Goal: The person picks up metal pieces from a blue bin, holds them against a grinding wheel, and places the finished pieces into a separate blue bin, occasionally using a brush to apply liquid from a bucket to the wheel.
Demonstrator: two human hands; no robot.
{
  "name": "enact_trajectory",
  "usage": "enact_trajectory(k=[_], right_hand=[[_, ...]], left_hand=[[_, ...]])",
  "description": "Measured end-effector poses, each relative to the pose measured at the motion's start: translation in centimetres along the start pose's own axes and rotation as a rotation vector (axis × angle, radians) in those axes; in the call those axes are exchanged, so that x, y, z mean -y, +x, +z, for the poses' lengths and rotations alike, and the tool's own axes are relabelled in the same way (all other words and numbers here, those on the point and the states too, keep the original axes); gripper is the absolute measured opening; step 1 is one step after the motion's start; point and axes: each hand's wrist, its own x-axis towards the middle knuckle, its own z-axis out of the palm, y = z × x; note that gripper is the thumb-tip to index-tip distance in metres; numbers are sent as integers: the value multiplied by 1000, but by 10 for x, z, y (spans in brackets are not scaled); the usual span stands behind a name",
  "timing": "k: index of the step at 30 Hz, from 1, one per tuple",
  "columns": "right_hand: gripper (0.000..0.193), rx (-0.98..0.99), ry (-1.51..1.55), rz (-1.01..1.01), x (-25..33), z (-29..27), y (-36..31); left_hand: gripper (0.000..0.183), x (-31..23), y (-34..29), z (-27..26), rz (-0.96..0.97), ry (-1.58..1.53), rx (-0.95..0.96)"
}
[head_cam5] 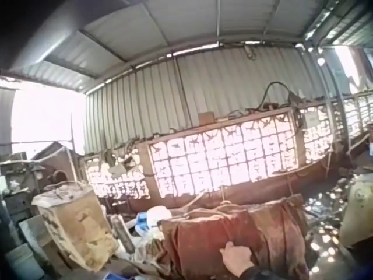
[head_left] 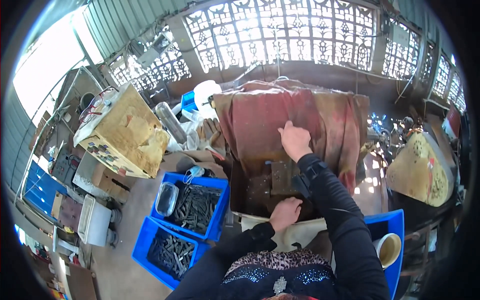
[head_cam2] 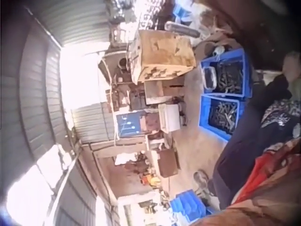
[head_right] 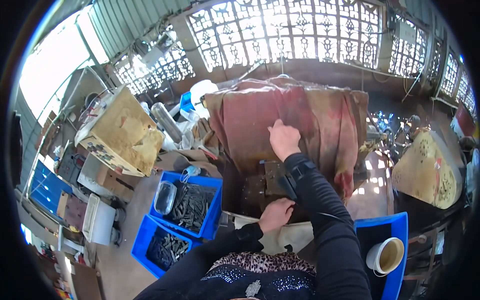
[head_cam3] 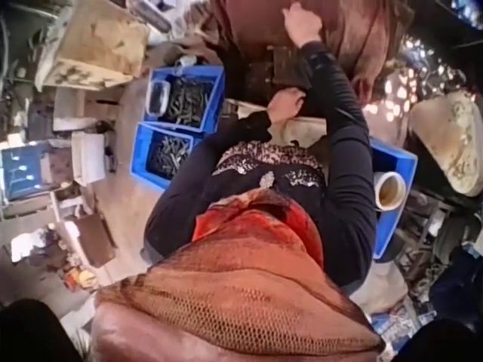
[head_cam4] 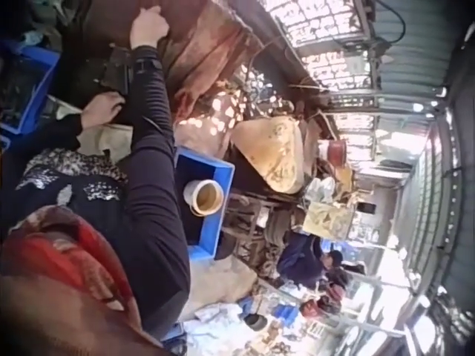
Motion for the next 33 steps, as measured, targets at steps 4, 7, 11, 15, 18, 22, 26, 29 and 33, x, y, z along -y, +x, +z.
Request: enact_trajectory(k=[4,7,11,15,18,22,26,29,33], right_hand=[[28,-9,-33,34,-1,3,7],[26,-38,-52,11,-4,6,11],[26,-61,-36,-16,-6,11,13],[27,-47,-21,-16,-10,9,13],[27,-31,-14,-14,-8,8,13],[27,-7,-16,-10,-7,8,11],[27,-8,-31,-14,-7,10,14],[28,-59,-80,-15,-9,15,13],[30,-74,-152,-49,-9,16,13]], left_hand=[[19,5,7,-1,-69,-47,98],[21,13,13,1,-136,-158,162],[22,33,18,-6,-227,-437,236],[22,45,30,-55,-107,-330,246],[21,62,20,-94,-45,-114,135],[20,79,0,-112,-79,85,70],[19,90,-15,-103,-116,113,26],[18,93,-19,-95,-136,136,35],[18,96,-20,-98,-192,132,51]])
